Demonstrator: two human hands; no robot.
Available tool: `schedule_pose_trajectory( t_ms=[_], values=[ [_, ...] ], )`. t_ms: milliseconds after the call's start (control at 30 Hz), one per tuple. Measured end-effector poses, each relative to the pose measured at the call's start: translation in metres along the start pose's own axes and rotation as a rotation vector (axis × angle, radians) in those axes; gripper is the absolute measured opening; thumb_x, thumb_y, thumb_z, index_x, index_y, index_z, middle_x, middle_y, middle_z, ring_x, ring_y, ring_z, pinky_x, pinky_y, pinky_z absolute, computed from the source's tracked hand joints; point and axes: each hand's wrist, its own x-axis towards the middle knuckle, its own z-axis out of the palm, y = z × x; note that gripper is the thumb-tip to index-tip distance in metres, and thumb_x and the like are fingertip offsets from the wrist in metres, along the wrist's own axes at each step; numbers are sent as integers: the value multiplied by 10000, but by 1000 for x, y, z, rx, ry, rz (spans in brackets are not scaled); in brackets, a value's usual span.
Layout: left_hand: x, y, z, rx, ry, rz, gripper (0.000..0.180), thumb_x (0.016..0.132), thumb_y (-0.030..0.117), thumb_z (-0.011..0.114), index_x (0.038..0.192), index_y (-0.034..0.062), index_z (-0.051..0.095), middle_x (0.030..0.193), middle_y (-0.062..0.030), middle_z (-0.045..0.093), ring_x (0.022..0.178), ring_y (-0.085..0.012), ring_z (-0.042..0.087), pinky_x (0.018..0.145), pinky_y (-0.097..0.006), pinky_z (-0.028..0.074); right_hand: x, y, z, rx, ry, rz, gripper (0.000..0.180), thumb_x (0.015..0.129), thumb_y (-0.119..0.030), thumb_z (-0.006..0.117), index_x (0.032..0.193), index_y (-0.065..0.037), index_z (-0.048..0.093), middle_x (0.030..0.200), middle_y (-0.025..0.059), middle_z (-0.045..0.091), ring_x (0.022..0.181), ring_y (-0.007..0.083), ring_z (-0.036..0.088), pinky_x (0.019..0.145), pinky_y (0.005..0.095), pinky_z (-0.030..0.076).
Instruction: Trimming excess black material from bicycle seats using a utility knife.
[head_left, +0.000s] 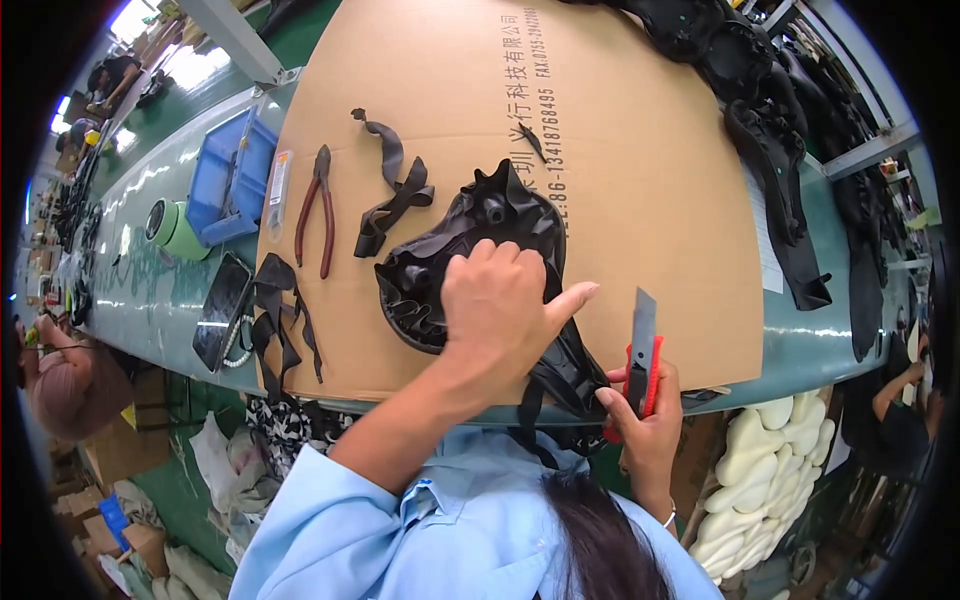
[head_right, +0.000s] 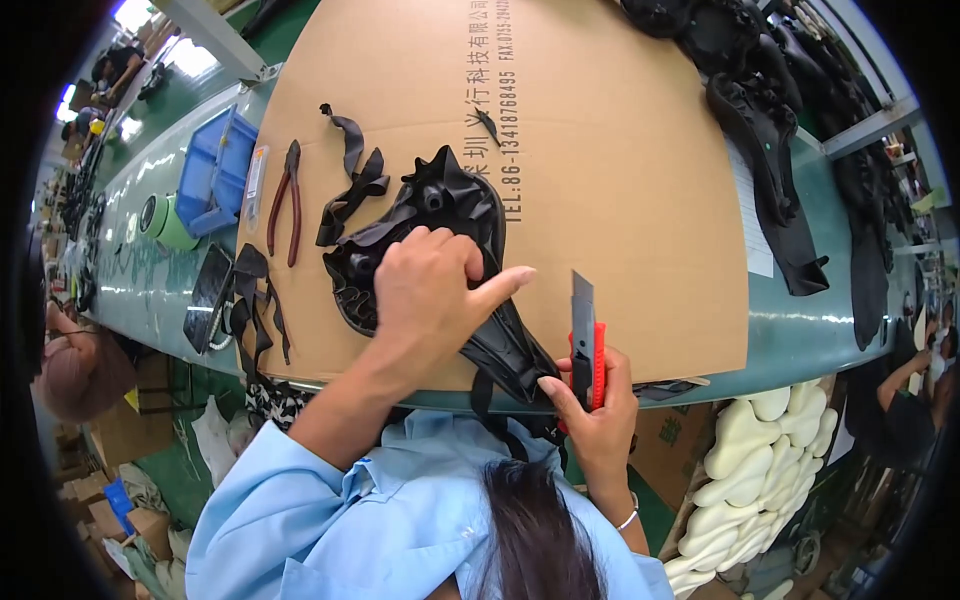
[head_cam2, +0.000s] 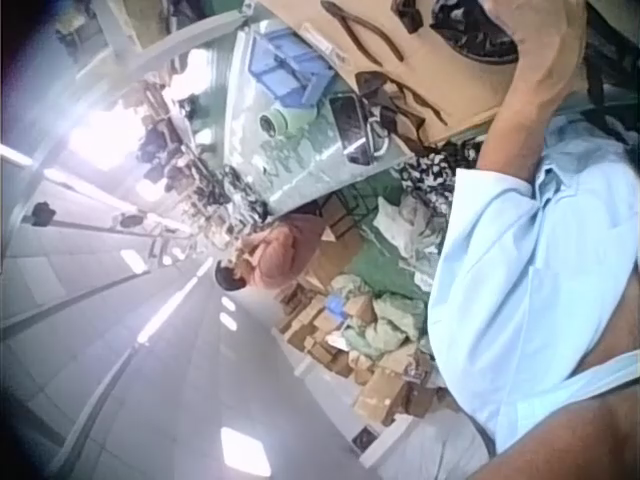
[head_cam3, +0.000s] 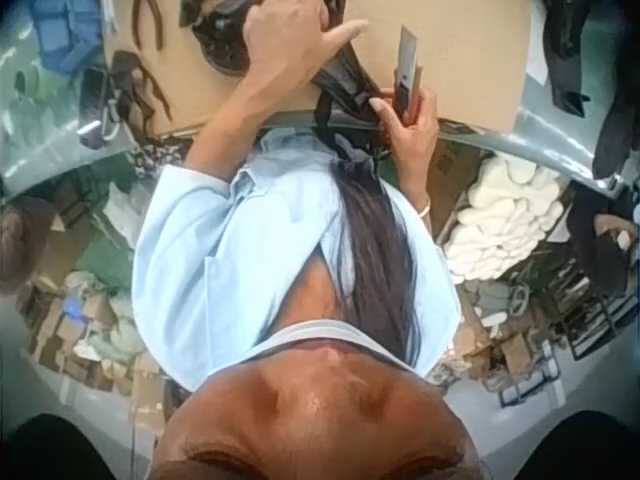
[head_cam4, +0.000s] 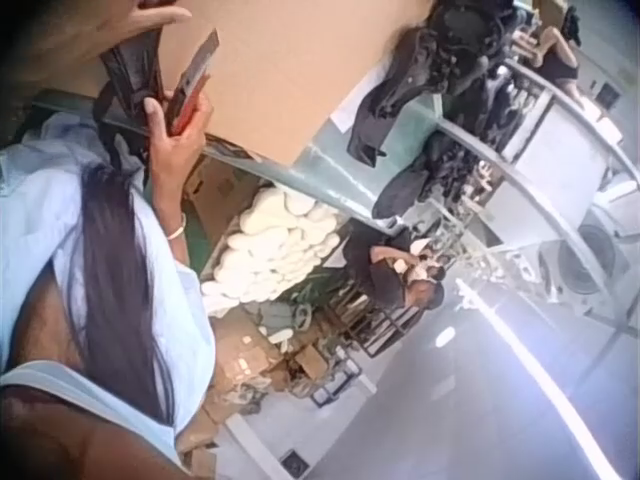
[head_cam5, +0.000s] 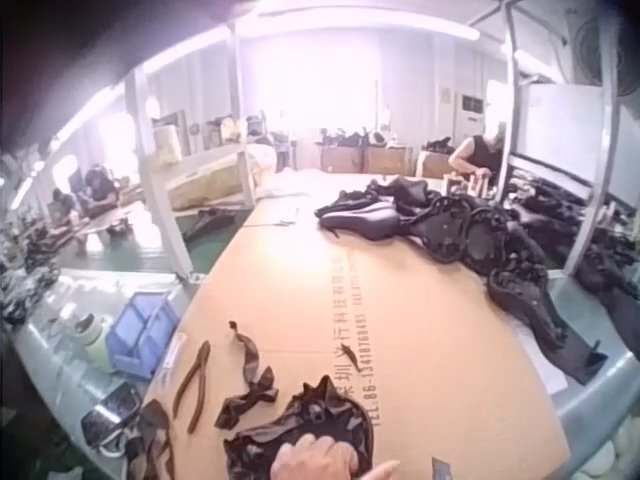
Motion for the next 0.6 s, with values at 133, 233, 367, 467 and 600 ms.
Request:
schedule_pose_trajectory(
  t_ms=[133, 233, 367, 467, 600],
  values=[
    [-7, -4, 19, -299, 230, -99, 227, 779, 217, 743, 761, 14, 642, 671, -83, 583, 651, -192, 547, 616, -340, 441, 8, -6, -7, -98, -23, -138, 420, 886, -143, 673, 1248, 1, 515, 924, 104, 670, 769, 145, 635, 698, 267, 507],
    [-8, -7, 14, -607, 169, -218, 148, 782, 128, 710, 774, -5, 645, 689, -32, 556, 598, -91, 484, 557, -251, 402, 33, -10, -3, -366, -44, -685, 470, 898, -104, 638, 1340, -32, 496, 969, 145, 680, 748, 200, 657, 676, 292, 515],
    [-12, -13, 15, -801, 187, -252, 133, 731, 112, 684, 709, 12, 600, 648, -67, 549, 653, -201, 515, 602, -336, 421, 55, -32, 5, -386, -207, -714, 503, 884, -74, 634, 1369, -99, 505, 997, 170, 681, 729, 254, 661, 663, 320, 515],
    [-15, -13, 13, -822, 200, -268, 128, 722, 104, 683, 705, 9, 598, 640, -56, 543, 624, -158, 501, 571, -303, 410, 63, -44, 6, -611, -339, -674, 514, 866, -44, 633, 1359, -138, 524, 1006, 171, 679, 727, 262, 664, 668, 338, 512],
    [-16, -17, 6, -1185, 83, -437, 103, 754, 85, 688, 722, 20, 615, 676, 13, 564, 634, -54, 490, 565, -219, 385, 60, -35, -7, -438, -470, -545, 517, 849, -32, 640, 1345, -136, 539, 979, 160, 687, 709, 268, 656, 660, 346, 508]
  ],
)
